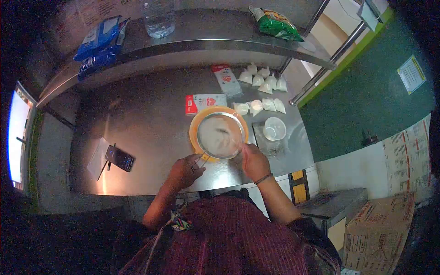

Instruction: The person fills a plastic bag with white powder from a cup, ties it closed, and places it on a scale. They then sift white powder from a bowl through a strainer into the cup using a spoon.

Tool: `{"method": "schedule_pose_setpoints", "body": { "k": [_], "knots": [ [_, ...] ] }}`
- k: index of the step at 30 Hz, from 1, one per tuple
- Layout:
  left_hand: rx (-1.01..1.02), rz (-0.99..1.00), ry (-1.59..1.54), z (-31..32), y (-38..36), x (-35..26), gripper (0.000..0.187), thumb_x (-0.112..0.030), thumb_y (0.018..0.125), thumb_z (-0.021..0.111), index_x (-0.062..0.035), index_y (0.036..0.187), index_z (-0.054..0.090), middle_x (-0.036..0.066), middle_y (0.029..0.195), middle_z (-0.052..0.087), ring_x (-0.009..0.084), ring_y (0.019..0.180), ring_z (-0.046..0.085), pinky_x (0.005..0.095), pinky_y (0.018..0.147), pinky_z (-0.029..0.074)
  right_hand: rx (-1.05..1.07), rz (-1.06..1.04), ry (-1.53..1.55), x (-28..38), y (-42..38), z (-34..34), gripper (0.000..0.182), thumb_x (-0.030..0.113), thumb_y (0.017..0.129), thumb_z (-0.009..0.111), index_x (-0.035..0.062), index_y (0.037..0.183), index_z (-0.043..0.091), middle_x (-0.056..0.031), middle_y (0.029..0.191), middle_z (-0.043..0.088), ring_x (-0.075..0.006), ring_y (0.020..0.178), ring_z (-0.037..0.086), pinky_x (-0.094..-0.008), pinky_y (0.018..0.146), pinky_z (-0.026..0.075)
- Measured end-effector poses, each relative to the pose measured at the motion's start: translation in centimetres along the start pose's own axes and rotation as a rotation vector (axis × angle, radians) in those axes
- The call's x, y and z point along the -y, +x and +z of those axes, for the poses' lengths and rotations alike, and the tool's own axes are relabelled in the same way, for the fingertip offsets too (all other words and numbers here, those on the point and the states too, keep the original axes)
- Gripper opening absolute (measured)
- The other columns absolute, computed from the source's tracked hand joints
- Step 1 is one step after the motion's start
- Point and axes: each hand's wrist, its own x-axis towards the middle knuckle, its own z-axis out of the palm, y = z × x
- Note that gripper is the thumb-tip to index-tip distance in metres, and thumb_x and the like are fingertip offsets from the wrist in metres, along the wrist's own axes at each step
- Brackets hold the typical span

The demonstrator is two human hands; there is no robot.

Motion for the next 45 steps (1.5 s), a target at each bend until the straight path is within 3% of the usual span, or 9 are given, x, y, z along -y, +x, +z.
{"method": "schedule_pose_setpoints", "body": {
  "k": [2,7,11,18,27,31,37,42,45],
  "knots": [
    [0.024,-0.051,0.001,-0.5,-0.1,-0.5,0.056,-0.026,0.085,0.075,0.0017,0.131,0.060,0.017,0.081,0.071,0.0315,0.070,0.069,0.0412,0.071,0.056,0.086,0.023,-0.055,-0.6,-0.1,0.4,0.029,0.020,0.101,0.048,0.0064,0.124,0.059,-0.0214,0.112,0.064,-0.0406,0.100,0.065,-0.0525,0.086,0.053],
    [-0.063,-0.078,0.078,-0.3,-0.1,1.2,0.059,-0.030,0.086,0.075,0.0020,0.132,0.059,0.019,0.084,0.070,0.0318,0.071,0.068,0.0420,0.070,0.056,-0.409,-0.081,0.135,-1.2,-0.4,-0.4,0.026,0.016,0.103,0.045,0.0013,0.119,0.058,-0.0251,0.106,0.064,-0.0442,0.099,0.063,-0.0521,0.088,0.051],
    [-0.129,-0.050,0.065,-0.8,0.3,1.5,0.061,-0.032,0.087,0.074,0.0026,0.135,0.058,0.020,0.082,0.069,0.0292,0.067,0.066,0.0413,0.068,0.055,-0.425,-0.014,0.126,-2.8,0.5,-1.5,0.026,0.009,0.101,0.047,-0.0010,0.120,0.061,-0.0259,0.112,0.066,-0.0434,0.105,0.064,-0.0473,0.093,0.051],
    [-0.088,-0.287,-0.411,-3.7,1.5,-2.6,0.054,-0.030,0.094,0.071,0.0017,0.135,0.058,0.007,0.074,0.064,0.0117,0.055,0.056,0.0315,0.050,0.048,0.122,-0.090,-0.214,-5.9,5.2,3.3,0.034,0.008,0.084,0.063,0.0020,0.117,0.064,-0.0214,0.116,0.068,-0.0374,0.110,0.064,-0.0457,0.096,0.052],
    [-0.093,-0.307,-0.512,-3.5,1.2,-2.1,0.054,-0.025,0.093,0.073,0.0015,0.137,0.057,0.003,0.070,0.060,0.0102,0.055,0.052,0.0292,0.049,0.045,0.280,0.131,-0.304,-0.5,9.0,3.1,0.030,0.015,0.089,0.057,0.0029,0.115,0.065,-0.0231,0.114,0.069,-0.0375,0.105,0.069,-0.0473,0.091,0.056],
    [-0.099,-0.342,-0.632,-3.3,0.2,-1.8,0.055,-0.025,0.093,0.073,0.0015,0.139,0.055,0.003,0.069,0.061,0.0099,0.054,0.051,0.0291,0.049,0.045,0.320,0.073,-0.329,-0.5,9.2,3.9,0.032,0.013,0.085,0.062,0.0055,0.116,0.066,-0.0187,0.114,0.070,-0.0347,0.108,0.067,-0.0445,0.092,0.054],
    [-0.065,-0.273,-0.266,-3.8,0.3,-1.4,0.056,-0.025,0.091,0.074,0.0021,0.137,0.057,0.009,0.073,0.066,0.0137,0.055,0.056,0.0322,0.052,0.048,0.480,-0.070,-0.270,-1.2,9.1,4.6,0.028,0.013,0.083,0.065,0.0053,0.109,0.070,-0.0195,0.112,0.070,-0.0331,0.108,0.067,-0.0440,0.094,0.053],
    [-0.137,-0.277,-0.238,-3.3,0.1,-1.1,0.058,-0.026,0.090,0.075,0.0022,0.138,0.056,0.012,0.074,0.069,0.0170,0.061,0.061,0.0354,0.060,0.051,0.524,-0.271,-0.293,-2.8,9.7,5.5,0.033,0.031,0.083,0.069,0.0015,0.098,0.071,-0.0229,0.102,0.072,-0.0394,0.098,0.070,-0.0474,0.091,0.054],
    [-0.107,-0.277,-0.288,-3.3,0.2,-0.6,0.060,-0.027,0.090,0.075,0.0014,0.139,0.055,0.011,0.073,0.068,0.0164,0.062,0.061,0.0350,0.061,0.051,0.573,-0.079,-0.071,-1.6,9.0,2.7,0.032,0.028,0.086,0.066,-0.0018,0.096,0.070,-0.0253,0.101,0.071,-0.0402,0.096,0.070,-0.0484,0.089,0.054]
  ]
}}
